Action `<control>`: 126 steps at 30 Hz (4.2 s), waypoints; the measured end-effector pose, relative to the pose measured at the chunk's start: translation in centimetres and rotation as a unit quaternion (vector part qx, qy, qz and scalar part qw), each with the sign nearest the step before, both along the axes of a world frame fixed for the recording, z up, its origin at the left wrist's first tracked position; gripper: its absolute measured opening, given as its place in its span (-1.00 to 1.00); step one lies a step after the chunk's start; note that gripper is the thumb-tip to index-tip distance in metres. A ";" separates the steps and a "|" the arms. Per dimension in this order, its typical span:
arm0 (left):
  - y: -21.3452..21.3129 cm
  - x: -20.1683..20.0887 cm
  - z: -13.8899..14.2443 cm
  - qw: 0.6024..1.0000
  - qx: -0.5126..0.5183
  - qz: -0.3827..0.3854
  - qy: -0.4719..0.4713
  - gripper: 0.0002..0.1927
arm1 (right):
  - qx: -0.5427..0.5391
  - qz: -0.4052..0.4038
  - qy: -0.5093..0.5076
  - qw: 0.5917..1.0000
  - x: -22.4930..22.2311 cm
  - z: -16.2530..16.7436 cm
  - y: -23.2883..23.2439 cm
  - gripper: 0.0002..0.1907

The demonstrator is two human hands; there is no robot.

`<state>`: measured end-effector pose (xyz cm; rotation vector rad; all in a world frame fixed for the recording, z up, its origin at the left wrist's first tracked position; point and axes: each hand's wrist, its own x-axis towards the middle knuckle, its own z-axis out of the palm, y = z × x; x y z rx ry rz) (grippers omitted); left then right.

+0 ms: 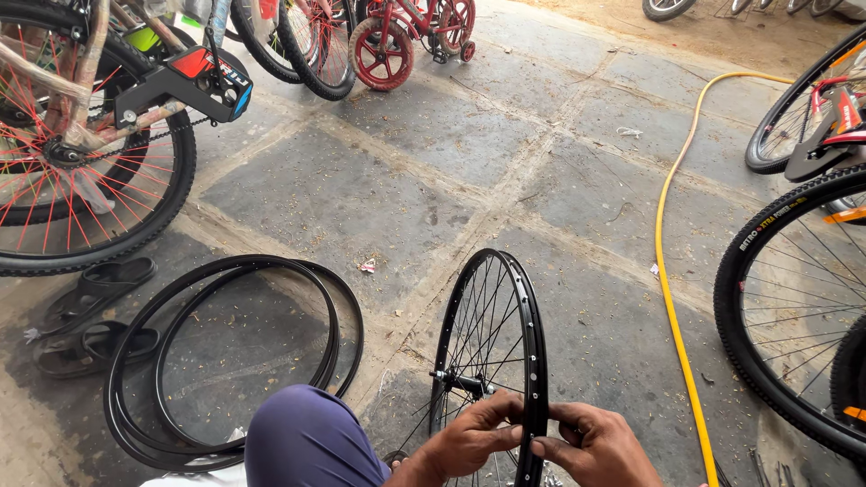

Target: The person threads bicycle spokes through the rim holes and secures them with nipples. They rotate the wheel to access different sections and continue lacing the spokes around the rim.

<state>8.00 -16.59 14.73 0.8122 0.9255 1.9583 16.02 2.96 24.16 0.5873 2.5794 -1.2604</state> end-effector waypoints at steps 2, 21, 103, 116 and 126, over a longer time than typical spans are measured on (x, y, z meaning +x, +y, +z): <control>-0.1 0.0 0.1 0.993 -0.048 0.053 0.090 -0.66 | -0.002 0.012 0.021 1.000 0.0 -0.2 0.1 -0.51; -0.1 0.0 1.3 0.992 -0.022 0.063 0.103 -0.71 | -0.062 -0.011 0.010 0.998 0.2 0.0 0.1 -0.53; 5.8 3.1 2.4 0.879 0.015 0.182 -0.441 -0.72 | -0.261 -0.128 0.217 0.932 4.1 -4.1 1.4 -0.80; 6.5 2.7 0.7 0.881 0.066 0.159 -0.442 -0.67 | 0.234 -0.066 0.180 0.953 1.2 1.7 -2.9 -0.84; 4.8 4.6 0.1 0.951 -0.171 0.222 -0.133 -0.74 | -0.312 -0.116 0.090 0.939 0.4 0.1 2.5 -0.55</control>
